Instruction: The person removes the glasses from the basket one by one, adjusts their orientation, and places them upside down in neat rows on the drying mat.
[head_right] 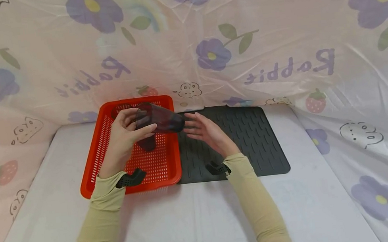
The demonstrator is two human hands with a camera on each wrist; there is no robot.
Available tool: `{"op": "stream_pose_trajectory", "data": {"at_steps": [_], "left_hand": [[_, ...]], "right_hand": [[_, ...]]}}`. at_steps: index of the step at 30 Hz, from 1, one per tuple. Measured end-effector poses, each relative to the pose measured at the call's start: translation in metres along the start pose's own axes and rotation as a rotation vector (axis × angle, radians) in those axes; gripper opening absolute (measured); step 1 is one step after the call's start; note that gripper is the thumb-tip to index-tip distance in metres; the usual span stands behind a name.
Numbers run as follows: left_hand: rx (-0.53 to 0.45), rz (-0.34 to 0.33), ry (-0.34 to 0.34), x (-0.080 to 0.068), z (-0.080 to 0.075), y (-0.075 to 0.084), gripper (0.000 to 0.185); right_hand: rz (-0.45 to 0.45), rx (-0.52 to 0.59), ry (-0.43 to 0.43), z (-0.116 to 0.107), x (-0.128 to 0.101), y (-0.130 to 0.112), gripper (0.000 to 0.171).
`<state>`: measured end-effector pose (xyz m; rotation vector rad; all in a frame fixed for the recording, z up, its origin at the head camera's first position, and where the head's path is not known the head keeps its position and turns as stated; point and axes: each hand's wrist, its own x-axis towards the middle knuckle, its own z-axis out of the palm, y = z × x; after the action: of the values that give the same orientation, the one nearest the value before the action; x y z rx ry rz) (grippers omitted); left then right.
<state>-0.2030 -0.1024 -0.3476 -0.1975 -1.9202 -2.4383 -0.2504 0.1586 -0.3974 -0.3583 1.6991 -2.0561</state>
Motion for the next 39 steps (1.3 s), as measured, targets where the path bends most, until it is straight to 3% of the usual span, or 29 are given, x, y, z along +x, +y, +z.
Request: {"op": "stream_pose_trajectory", "data": {"at_steps": [8,17,25,33,39], "left_hand": [[-0.017,-0.001,0.005,0.007,0.007,-0.003,0.073],[-0.108,-0.023,0.003,0.012,0.02,-0.011,0.071],[-0.166,-0.061,0.025,0.013,0.031,-0.018,0.065],[-0.197,-0.066,0.039,0.016,0.037,-0.025,0.068],[-0.239,-0.119,0.072,0.017,0.042,-0.026,0.072]], "right_hand": [[-0.013,0.063,0.002,0.001,0.004,-0.002,0.059],[-0.006,0.188,0.011,0.004,0.009,0.005,0.059],[0.0,0.347,0.003,0.003,0.006,0.011,0.049],[-0.027,0.483,-0.003,0.004,0.005,0.014,0.051],[-0.006,0.635,0.053,0.005,0.005,0.013,0.053]]}}
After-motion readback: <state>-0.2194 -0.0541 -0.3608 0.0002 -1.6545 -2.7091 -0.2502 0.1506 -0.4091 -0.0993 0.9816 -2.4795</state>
